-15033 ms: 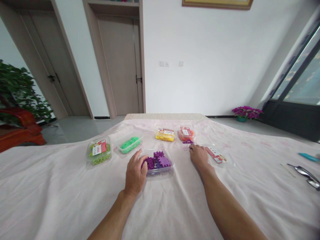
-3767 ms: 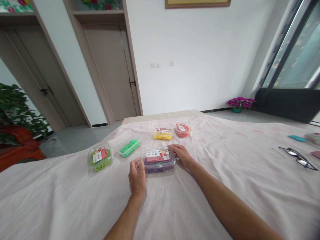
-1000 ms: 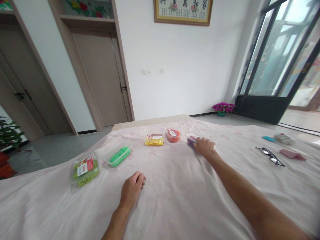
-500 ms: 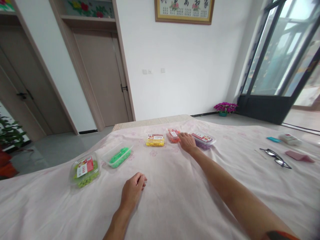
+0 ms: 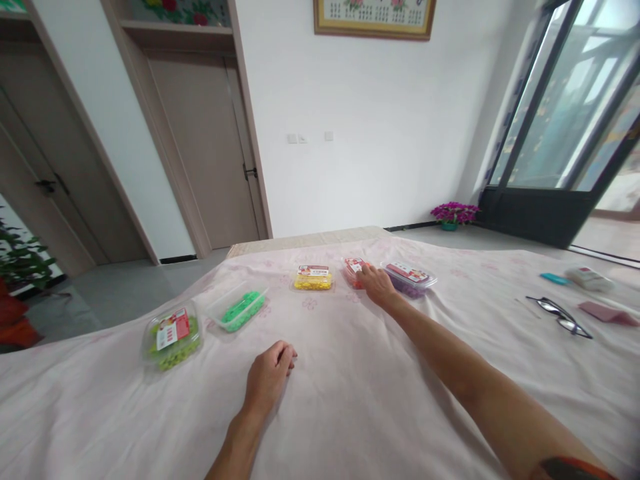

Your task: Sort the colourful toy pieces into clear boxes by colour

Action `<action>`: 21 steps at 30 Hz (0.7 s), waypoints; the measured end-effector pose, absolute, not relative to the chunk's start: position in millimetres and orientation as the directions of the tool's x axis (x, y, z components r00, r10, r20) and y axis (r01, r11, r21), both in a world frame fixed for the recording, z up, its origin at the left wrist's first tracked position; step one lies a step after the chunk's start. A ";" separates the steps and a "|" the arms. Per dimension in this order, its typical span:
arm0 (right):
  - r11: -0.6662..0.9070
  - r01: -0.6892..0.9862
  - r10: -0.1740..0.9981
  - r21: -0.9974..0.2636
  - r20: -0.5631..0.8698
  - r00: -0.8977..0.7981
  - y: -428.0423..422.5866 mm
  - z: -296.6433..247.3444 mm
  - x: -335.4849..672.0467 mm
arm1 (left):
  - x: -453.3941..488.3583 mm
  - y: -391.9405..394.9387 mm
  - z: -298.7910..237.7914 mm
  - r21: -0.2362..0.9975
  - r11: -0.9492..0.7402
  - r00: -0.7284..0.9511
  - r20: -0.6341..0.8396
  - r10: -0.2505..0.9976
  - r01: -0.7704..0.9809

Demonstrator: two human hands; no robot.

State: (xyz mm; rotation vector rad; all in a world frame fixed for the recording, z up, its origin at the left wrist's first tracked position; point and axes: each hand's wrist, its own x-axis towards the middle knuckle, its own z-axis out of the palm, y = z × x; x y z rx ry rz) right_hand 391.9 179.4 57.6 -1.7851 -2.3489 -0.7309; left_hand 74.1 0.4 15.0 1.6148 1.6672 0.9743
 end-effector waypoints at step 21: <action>0.191 0.908 0.861 0.374 0.380 -0.337 126.8 50.2 456.7 | 73.4 -0.2 13.0 0.827 -0.027 -0.049 0.066 0.997 0.562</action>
